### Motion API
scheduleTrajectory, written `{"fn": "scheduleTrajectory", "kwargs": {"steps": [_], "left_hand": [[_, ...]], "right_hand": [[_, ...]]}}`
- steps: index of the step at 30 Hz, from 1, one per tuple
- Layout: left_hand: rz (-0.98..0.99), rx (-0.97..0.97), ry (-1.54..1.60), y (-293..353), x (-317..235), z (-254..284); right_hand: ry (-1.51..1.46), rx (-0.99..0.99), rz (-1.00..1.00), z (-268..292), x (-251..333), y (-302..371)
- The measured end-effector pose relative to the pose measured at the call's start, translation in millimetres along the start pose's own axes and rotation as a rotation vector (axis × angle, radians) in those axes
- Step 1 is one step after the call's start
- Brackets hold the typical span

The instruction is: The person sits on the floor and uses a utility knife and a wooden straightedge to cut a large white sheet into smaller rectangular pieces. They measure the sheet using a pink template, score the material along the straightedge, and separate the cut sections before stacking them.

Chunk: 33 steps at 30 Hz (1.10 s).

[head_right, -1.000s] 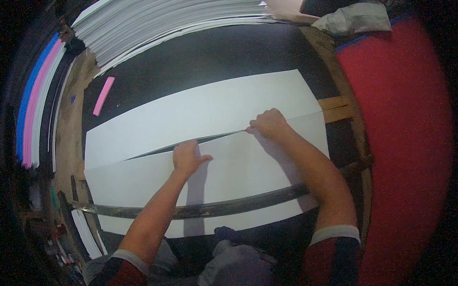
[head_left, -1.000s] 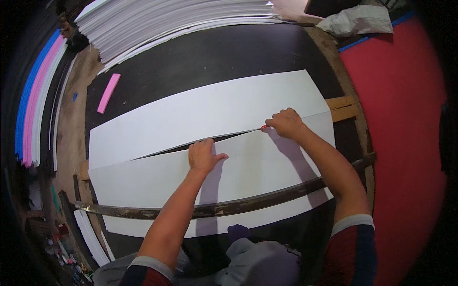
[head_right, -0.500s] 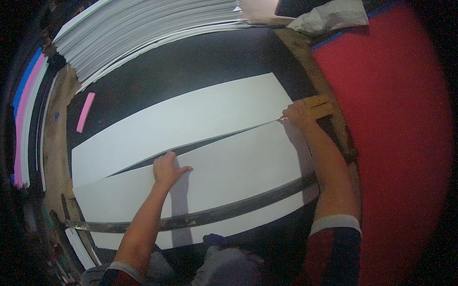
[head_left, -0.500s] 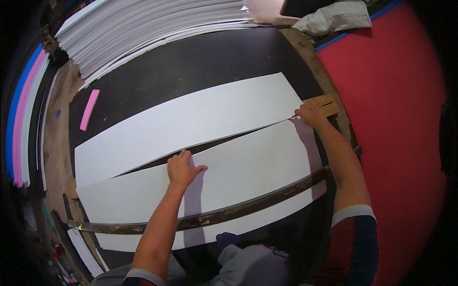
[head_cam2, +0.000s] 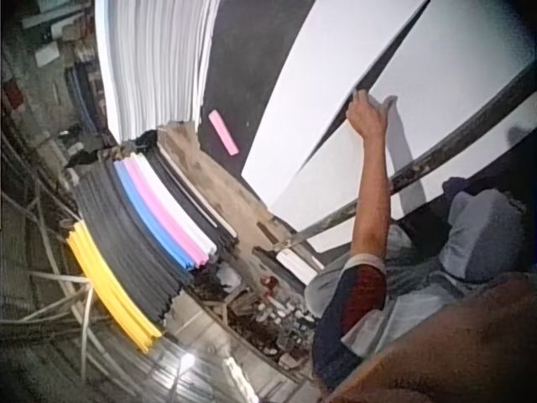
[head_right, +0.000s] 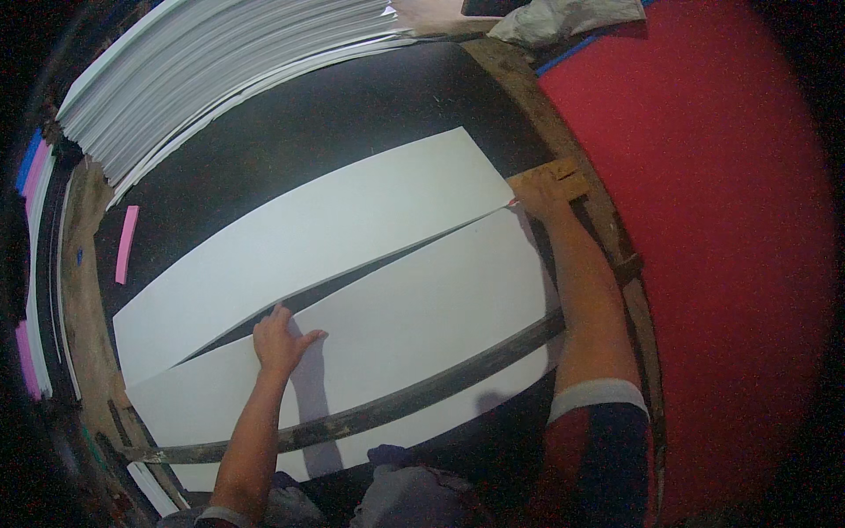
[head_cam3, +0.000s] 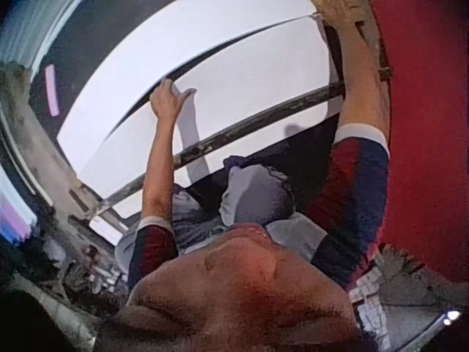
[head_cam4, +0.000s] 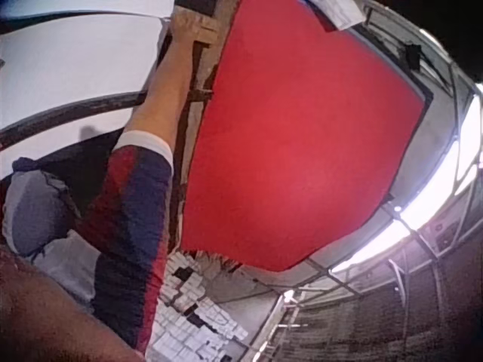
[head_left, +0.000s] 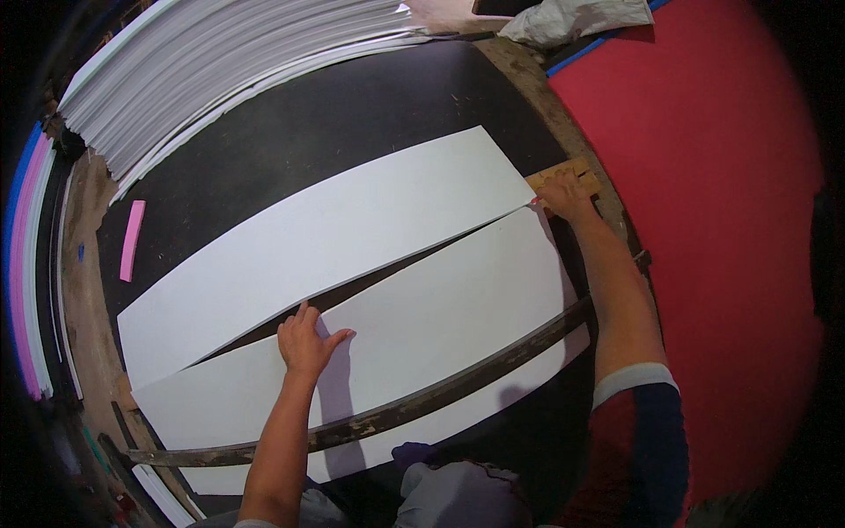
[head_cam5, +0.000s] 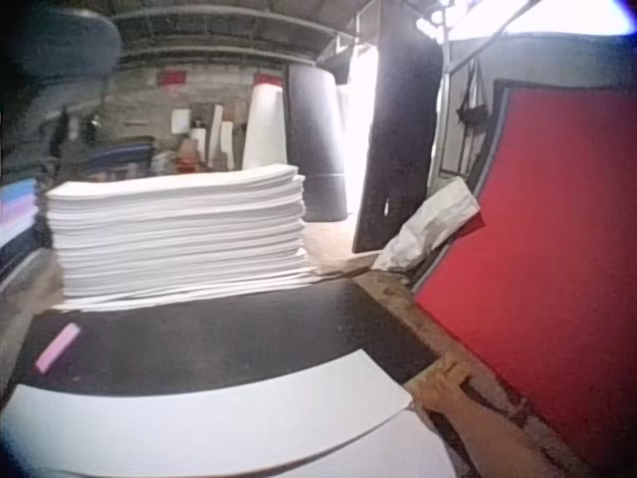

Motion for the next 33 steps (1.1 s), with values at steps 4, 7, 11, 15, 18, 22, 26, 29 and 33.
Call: {"fn": "scheduleTrajectory", "kwargs": {"steps": [4, 7, 11, 15, 18, 22, 26, 29, 33], "left_hand": [[-0.031, -0.074, -0.028, 4.2, 2.0, -0.8], [-0.011, -0.038, -0.030, 3.8, 2.0, -0.6], [-0.072, -0.113, -0.011, 5.2, 4.2, -4.7], [-0.054, -0.112, -0.008, 4.5, 3.1, 1.2], [-0.046, -0.110, -0.021, 3.6, 5.5, -1.5], [-0.058, -0.077, 0.004, 1.1, -0.4, -0.4], [-0.045, -0.061, -0.006, -1.8, 6.8, -3.3], [-0.012, -0.085, -0.026, 4.3, 18.1, -1.3], [-0.003, -0.051, 0.075, -5.4, -0.7, -4.2]], "right_hand": [[0.082, 0.085, -0.008, 9.7, 5.8, -3.9], [0.158, 0.169, -0.010, 10.3, 6.3, -7.7], [0.224, 0.120, -0.050, 1.1, -2.4, -5.2], [0.370, 0.179, -0.054, 17.5, 8.8, -9.1], [0.420, 0.174, -0.046, 22.1, 11.2, -9.8], [0.354, 0.126, -0.282, 17.7, 5.3, -5.5], [0.204, 0.279, -0.134, 34.0, 2.3, -6.1], [-0.112, 0.260, -0.176, 60.4, 19.8, 0.9], [-0.127, 0.324, -0.148, 25.8, -8.0, 2.1]]}}
Point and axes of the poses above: each hand's wrist, its own y-axis away from the middle knuckle, its own z-axis out of the back of the hand, x = y × z, the point moved 2 cm from there along -y, towards the middle knuckle, and after that the axes turned 13 degrees about -z, right-handed, at the moved point
